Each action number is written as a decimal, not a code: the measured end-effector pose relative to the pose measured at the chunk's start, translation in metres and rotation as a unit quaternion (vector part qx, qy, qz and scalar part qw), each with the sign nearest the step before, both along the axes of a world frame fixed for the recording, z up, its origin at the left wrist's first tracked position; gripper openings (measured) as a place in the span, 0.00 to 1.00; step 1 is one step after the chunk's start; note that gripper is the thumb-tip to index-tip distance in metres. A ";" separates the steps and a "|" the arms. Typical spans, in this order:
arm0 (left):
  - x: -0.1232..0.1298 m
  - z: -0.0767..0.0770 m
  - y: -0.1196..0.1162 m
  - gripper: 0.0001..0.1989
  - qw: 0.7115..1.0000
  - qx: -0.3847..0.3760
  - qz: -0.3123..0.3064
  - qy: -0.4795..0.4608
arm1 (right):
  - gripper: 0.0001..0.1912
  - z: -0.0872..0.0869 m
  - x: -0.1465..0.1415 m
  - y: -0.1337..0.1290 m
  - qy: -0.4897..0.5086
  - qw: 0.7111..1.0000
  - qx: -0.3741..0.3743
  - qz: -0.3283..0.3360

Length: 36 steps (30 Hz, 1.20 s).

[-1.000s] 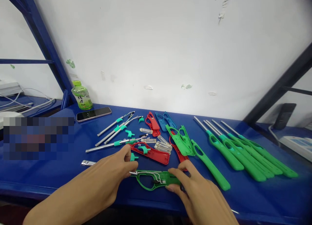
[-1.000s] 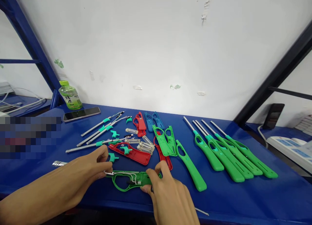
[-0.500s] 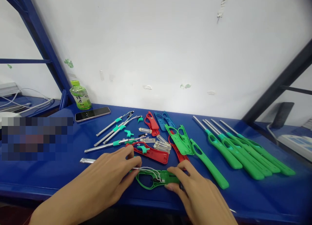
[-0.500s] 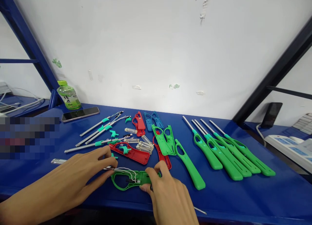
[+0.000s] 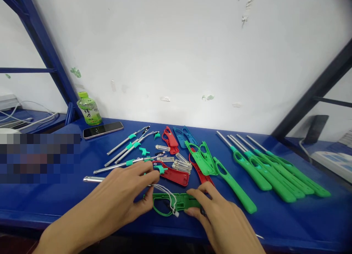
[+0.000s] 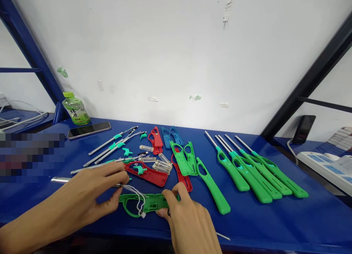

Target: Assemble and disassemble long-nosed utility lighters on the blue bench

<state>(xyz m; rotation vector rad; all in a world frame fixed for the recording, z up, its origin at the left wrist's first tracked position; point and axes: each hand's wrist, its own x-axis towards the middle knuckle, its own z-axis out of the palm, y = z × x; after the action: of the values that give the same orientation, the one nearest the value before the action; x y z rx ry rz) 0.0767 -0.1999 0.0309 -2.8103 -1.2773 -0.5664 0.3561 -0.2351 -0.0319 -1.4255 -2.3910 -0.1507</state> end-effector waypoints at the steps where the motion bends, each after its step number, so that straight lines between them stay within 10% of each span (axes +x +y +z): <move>1: -0.002 0.003 0.001 0.10 1.000 0.012 0.010 -0.011 | 0.11 -0.001 0.000 0.001 -0.007 1.000 0.010 0.002; 15: -0.053 0.014 0.046 0.13 0.949 0.049 0.304 -0.075 | 0.17 0.010 -0.006 -0.003 -0.029 0.993 0.108 0.021; 23: -0.059 0.023 0.079 0.12 0.956 0.046 0.286 -0.037 | 0.29 0.044 0.057 0.017 0.011 0.980 0.129 -0.151; 29: -0.050 0.039 0.111 0.11 0.966 0.044 0.254 0.036 | 0.22 0.050 0.095 0.062 0.014 0.944 -0.010 -0.331; 36: -0.044 0.024 0.136 0.15 0.963 -0.005 0.249 0.106 | 0.23 0.035 0.085 0.072 0.018 0.944 -0.060 -0.325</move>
<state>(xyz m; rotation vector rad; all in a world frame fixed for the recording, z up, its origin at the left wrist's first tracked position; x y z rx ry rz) 0.0329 -0.0640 0.0547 -2.3257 -1.8355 -0.2281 0.4410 -0.1626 0.0036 -2.2057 -1.8353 -0.1387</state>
